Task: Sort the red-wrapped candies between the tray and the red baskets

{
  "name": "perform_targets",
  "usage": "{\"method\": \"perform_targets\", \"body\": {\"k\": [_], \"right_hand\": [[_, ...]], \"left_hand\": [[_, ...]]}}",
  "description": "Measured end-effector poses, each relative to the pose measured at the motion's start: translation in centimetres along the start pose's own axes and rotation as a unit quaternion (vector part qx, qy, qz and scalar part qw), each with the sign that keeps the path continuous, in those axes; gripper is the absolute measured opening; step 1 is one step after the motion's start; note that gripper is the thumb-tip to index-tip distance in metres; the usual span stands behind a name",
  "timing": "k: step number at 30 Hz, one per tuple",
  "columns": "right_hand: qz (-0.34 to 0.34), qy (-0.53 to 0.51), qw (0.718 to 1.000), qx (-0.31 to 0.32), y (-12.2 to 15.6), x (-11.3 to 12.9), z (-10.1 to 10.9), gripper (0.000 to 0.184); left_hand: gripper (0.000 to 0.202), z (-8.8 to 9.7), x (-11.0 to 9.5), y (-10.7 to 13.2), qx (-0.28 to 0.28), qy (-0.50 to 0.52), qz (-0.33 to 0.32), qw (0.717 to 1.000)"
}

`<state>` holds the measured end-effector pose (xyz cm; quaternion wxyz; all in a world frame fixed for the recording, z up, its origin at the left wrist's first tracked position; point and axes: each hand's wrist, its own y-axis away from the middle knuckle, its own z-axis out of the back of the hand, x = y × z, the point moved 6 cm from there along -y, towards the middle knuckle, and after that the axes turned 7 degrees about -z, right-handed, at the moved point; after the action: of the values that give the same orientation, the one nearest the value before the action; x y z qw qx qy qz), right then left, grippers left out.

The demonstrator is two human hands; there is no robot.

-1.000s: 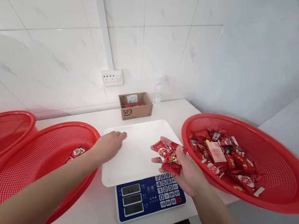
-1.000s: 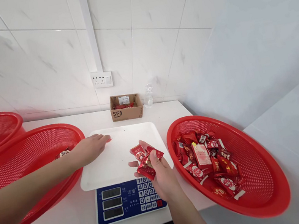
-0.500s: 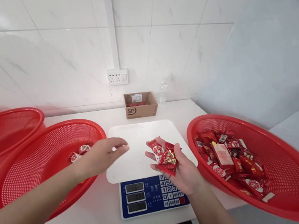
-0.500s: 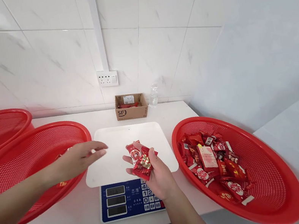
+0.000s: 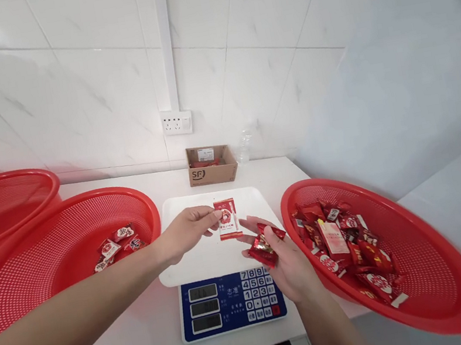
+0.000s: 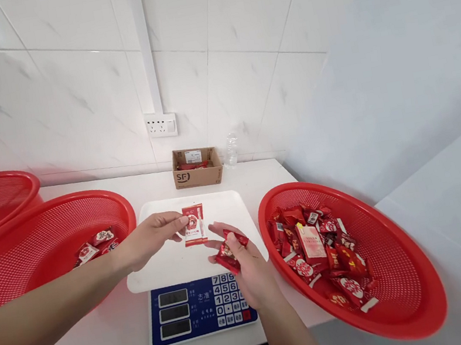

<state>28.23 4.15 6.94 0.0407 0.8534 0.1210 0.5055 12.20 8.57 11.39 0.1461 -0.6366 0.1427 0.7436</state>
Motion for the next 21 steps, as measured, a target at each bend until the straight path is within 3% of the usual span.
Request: {"method": "perform_targets", "body": {"k": [3, 8, 16, 21], "right_hand": [[0.014, 0.044, 0.999, -0.016, -0.5, 0.1, 0.0, 0.03], [0.024, 0.142, 0.989, -0.028, -1.1, 0.0, -1.2, 0.029], [0.001, 0.129, 0.991, -0.038, -1.1, 0.2, -1.6, 0.028], [0.008, 0.155, 0.987, -0.029, -0.8, 0.3, -2.1, 0.024]], "left_hand": [[0.031, 0.6, -0.1, 0.2, -0.02, -0.015, -0.007, 1.0], [0.031, -0.4, -0.4, 0.5, -0.007, -0.023, -0.055, 0.998], [0.029, -2.0, -0.6, 0.3, 0.058, 0.041, -0.022, 0.997], [0.027, -2.7, -0.8, 0.0, 0.085, 0.092, -0.038, 0.991]]}}
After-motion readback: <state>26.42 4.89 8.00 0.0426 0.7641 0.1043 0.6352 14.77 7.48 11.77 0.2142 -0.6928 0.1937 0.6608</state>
